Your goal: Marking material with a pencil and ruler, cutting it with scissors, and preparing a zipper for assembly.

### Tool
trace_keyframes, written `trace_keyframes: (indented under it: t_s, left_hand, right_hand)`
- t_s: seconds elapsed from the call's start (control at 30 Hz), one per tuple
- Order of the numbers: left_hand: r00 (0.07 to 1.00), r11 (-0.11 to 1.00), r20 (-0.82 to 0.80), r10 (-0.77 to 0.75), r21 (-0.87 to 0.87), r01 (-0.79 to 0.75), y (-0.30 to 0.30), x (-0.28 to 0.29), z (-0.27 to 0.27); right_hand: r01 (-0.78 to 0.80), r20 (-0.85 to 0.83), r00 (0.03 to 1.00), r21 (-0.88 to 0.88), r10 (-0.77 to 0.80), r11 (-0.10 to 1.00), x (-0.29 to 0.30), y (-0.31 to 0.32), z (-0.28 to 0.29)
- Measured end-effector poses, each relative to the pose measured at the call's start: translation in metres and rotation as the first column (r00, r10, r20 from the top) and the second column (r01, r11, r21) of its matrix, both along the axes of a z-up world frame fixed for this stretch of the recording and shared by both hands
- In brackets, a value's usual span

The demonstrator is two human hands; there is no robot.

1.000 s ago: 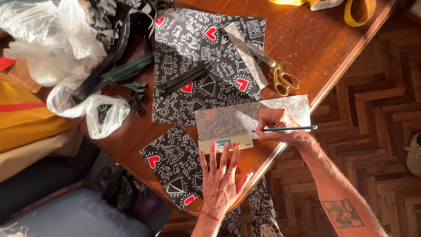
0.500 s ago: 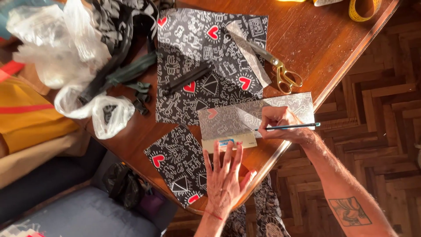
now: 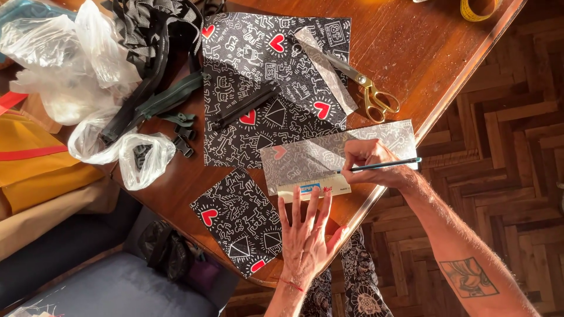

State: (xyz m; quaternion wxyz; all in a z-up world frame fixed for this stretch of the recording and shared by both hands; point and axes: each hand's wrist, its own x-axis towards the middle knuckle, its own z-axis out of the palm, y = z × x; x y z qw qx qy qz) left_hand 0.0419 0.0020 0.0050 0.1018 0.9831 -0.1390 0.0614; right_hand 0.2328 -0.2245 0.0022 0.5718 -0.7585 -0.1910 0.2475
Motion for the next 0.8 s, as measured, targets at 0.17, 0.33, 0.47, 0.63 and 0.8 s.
trace_keyframes:
  t_s: [0.17, 0.33, 0.47, 0.63, 0.8]
  left_hand:
    - [1.000, 1.000, 0.000, 0.010, 0.010, -0.010, 0.001, 0.000, 0.003]
    - [1.000, 1.000, -0.009, 0.022, 0.008, -0.022, 0.001, -0.001, 0.003]
    - [0.999, 1.000, -0.041, 0.017, 0.015, -0.016, 0.002, -0.001, 0.002]
    - [0.999, 1.000, -0.040, 0.014, 0.001, -0.014, 0.002, 0.000, 0.004]
    - [0.999, 1.000, -0.037, 0.009, 0.023, -0.008, 0.003, 0.002, 0.004]
  right_hand:
    - [-0.001, -0.009, 1.000, -0.006, 0.001, 1.000, 0.000, 0.002, 0.006]
    - [0.010, -0.018, 1.000, -0.010, -0.010, 1.000, 0.000, 0.000, 0.004]
    - [0.005, -0.057, 0.998, 0.011, -0.004, 1.000, -0.001, 0.000, 0.001]
    - [0.001, -0.005, 1.000, -0.013, -0.001, 1.000, -0.001, 0.000, -0.003]
    - [0.009, -0.010, 1.000, -0.033, -0.010, 0.999, -0.001, -0.001, -0.003]
